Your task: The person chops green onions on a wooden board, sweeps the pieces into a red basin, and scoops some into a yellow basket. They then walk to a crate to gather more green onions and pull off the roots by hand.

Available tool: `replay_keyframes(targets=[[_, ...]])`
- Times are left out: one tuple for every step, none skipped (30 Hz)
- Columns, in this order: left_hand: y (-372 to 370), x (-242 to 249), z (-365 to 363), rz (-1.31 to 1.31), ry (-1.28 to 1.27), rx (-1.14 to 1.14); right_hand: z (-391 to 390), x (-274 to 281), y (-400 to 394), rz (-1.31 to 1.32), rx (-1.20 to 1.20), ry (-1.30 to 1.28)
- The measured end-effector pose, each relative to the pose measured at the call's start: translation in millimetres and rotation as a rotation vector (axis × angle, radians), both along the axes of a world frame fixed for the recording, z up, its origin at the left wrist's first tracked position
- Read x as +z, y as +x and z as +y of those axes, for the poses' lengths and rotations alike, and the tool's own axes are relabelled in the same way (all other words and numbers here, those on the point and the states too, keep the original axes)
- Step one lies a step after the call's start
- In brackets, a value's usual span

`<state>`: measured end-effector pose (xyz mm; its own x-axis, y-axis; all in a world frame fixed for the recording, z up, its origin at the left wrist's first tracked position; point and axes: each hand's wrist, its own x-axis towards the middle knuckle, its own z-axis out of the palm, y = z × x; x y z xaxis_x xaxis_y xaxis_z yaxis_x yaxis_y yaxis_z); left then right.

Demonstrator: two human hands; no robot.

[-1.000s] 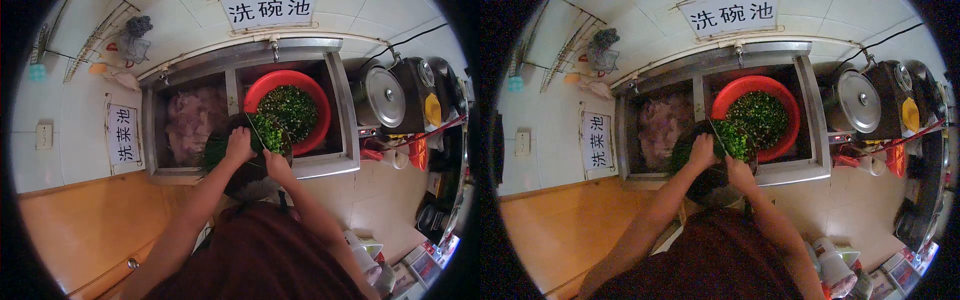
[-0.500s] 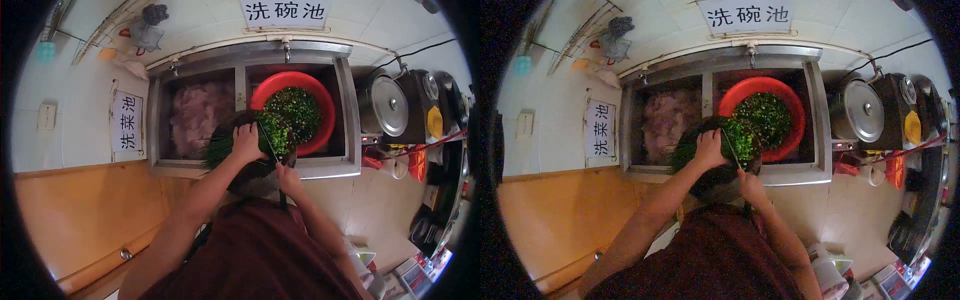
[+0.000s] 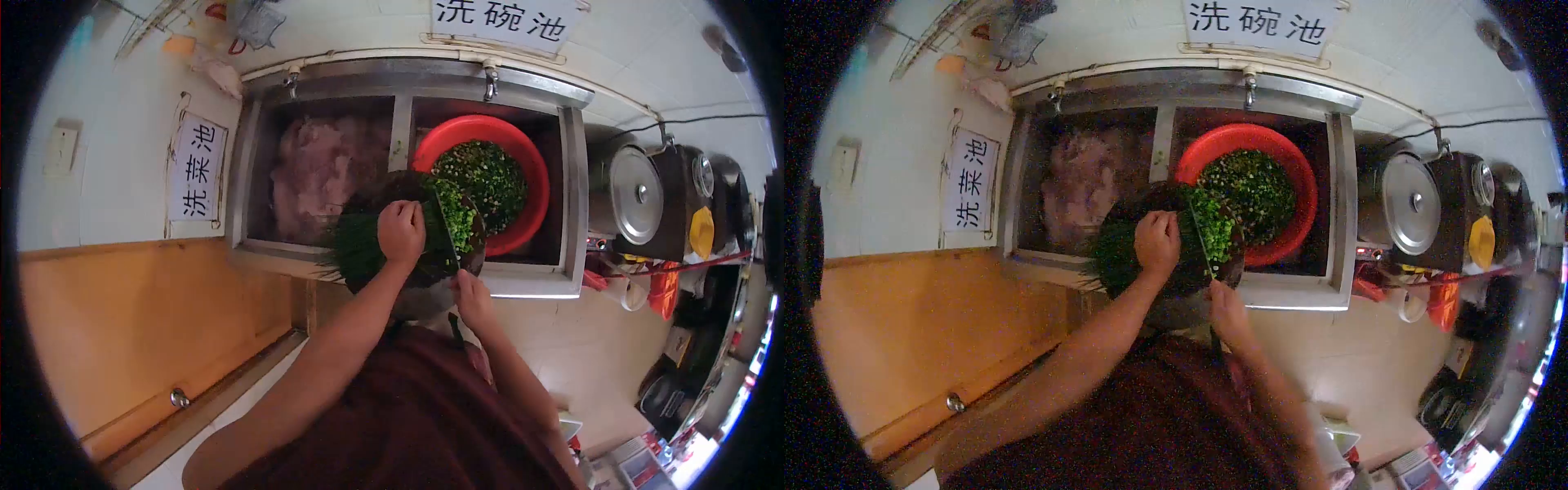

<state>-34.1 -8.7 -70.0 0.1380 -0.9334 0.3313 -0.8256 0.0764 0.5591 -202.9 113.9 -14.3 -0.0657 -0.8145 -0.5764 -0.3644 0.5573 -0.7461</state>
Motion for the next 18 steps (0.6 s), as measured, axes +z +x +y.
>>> replay_keyframes(targets=[[1, 0, 0, -0.002, -0.018, 0.019, 2, 7, -3, -0.057, -0.050, 0.063], [1, -1, 0, 0.002, -0.014, 0.031, 4, 13, -4, -0.114, -0.104, 0.126], [0, -1, 0, 0.020, -0.019, 0.045, 4, 20, -6, -0.108, -0.096, 0.130], [-1, -2, -1, 0.040, -0.025, 0.055, 5, 27, -7, -0.060, -0.044, 0.088], [-1, -2, 0, 0.046, -0.023, 0.057, 5, 33, -8, -0.012, 0.006, 0.044], [0, -1, 0, 0.019, 0.003, 0.049, 3, 42, -8, -0.006, 0.010, 0.045], [0, 1, -1, -0.009, 0.028, 0.041, 1, 50, -4, 0.013, 0.036, 0.083], [1, 1, -2, -0.008, 0.027, 0.047, -1, 54, -1, 0.031, 0.063, 0.117], [2, 1, -2, 0.002, 0.011, 0.033, 1, 48, 1, 0.032, 0.069, 0.116], [2, 1, -2, 0.013, -0.003, 0.017, 6, 38, 3, 0.068, 0.065, 0.109], [2, 1, -2, 0.016, -0.002, 0.020, 9, 31, 4, 0.106, 0.060, 0.103], [2, 1, -2, 0.012, -0.009, 0.015, 8, 32, 4, 0.108, 0.063, 0.105], [2, 0, -3, 0.008, -0.016, 0.009, 5, 33, 4, 0.104, 0.076, 0.121], [2, 0, -4, 0.010, -0.013, 0.012, 4, 33, 5, 0.100, 0.088, 0.138], [3, -1, -3, -0.003, -0.003, 0.002, 3, 31, 4, 0.103, 0.089, 0.141], [3, -2, -4, -0.016, 0.009, -0.006, 2, 29, 1, 0.090, 0.087, 0.146], [3, -3, -5, -0.012, 0.012, -0.002, -1, 26, -1, 0.077, 0.087, 0.150], [3, -3, -4, -0.012, 0.006, -0.012, -5, 22, 0, 0.081, 0.093, 0.155]])
